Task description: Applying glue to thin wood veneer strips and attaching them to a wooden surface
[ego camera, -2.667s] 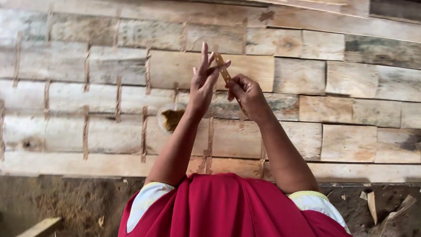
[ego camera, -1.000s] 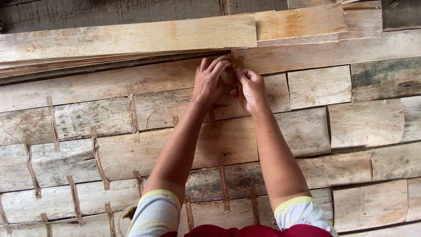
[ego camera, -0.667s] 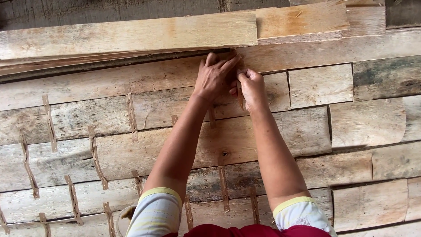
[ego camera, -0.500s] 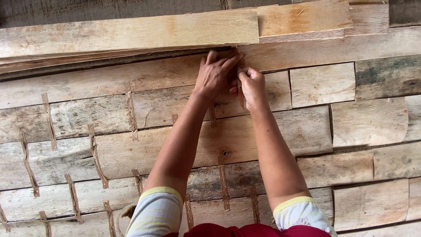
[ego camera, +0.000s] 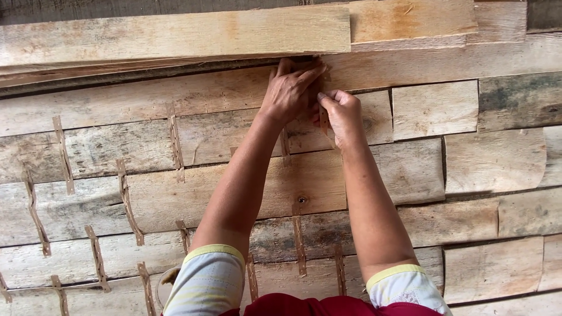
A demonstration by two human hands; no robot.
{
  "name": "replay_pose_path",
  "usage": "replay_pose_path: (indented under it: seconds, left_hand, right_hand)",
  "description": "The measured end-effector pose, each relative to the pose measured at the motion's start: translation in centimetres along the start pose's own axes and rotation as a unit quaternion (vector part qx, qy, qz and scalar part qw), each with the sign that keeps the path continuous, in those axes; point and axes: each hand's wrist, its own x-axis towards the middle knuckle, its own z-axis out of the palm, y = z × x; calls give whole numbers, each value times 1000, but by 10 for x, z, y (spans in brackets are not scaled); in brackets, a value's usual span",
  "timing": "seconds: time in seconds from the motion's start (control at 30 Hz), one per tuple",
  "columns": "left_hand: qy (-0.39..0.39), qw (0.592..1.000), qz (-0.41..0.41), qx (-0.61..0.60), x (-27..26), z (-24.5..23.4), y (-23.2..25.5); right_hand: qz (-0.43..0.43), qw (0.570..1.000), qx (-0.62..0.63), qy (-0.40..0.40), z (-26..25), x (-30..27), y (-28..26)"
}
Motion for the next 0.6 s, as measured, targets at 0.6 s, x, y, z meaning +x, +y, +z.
replay_pose_path:
  seconds: [0.6]
  left_hand:
    - [-94, 994, -31, 49, 4, -13, 19]
  right_hand:
    - [33, 991, -122, -38, -9, -32, -7]
